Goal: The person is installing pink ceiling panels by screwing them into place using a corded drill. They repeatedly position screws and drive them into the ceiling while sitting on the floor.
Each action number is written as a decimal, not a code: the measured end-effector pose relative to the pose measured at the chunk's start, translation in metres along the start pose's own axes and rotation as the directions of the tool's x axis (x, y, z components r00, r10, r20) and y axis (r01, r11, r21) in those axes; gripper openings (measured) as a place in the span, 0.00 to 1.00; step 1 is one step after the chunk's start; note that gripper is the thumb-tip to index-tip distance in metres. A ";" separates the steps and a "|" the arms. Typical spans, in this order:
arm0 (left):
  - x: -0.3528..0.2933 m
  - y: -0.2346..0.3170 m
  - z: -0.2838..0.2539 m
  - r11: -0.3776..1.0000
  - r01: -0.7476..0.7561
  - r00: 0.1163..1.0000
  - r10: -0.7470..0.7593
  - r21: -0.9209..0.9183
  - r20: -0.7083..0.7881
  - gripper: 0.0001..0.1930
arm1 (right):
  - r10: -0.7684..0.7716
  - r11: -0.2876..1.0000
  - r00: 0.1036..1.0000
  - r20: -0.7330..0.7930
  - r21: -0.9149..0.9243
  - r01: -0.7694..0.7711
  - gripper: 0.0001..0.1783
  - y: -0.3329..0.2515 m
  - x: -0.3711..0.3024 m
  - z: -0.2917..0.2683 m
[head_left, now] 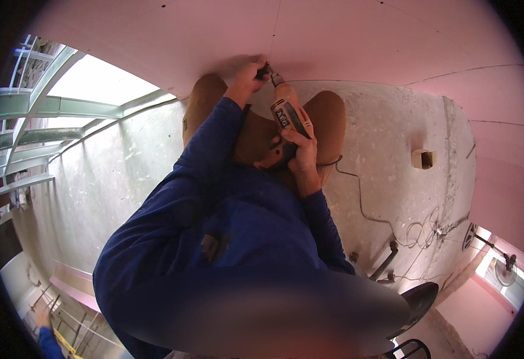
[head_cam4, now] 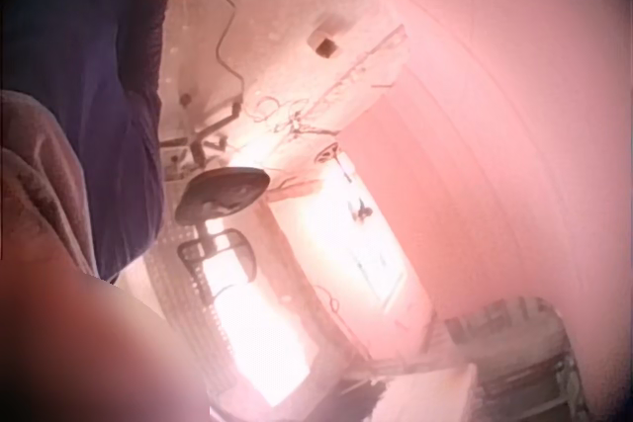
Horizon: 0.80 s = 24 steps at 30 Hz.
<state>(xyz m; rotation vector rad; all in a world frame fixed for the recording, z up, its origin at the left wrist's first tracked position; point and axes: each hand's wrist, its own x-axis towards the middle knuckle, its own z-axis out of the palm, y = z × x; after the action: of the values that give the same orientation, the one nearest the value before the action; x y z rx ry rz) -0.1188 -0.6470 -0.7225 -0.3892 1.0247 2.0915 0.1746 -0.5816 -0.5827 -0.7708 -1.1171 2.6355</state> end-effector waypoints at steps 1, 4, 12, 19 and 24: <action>0.000 0.001 0.000 1.000 -0.006 0.999 0.006 0.007 0.045 0.10 | -0.006 1.000 1.000 -0.002 0.006 0.006 0.51 0.000 0.000 0.000; -0.002 0.004 -0.001 0.999 -0.011 0.999 0.010 0.032 0.033 0.13 | -0.022 1.000 1.000 0.015 0.019 0.021 0.51 0.000 0.000 0.001; -0.002 0.002 0.000 0.996 -0.003 1.000 0.005 0.084 -0.023 0.13 | -0.010 1.000 1.000 0.011 -0.020 0.010 0.50 -0.002 -0.001 0.003; -0.009 0.005 0.001 0.986 -0.042 0.998 0.049 0.163 -0.040 0.12 | -0.003 0.999 1.000 -0.027 0.046 0.005 0.44 0.000 0.003 0.008; -0.008 0.000 0.002 0.986 0.009 0.995 0.009 0.166 -0.103 0.08 | 0.007 0.996 0.997 -0.082 0.090 0.000 0.43 0.011 0.012 0.006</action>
<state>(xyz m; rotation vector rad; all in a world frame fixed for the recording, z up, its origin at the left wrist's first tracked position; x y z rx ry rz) -0.1133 -0.6491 -0.7168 -0.4162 1.2502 1.9852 0.1613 -0.5889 -0.5915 -0.8548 -0.9699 2.6112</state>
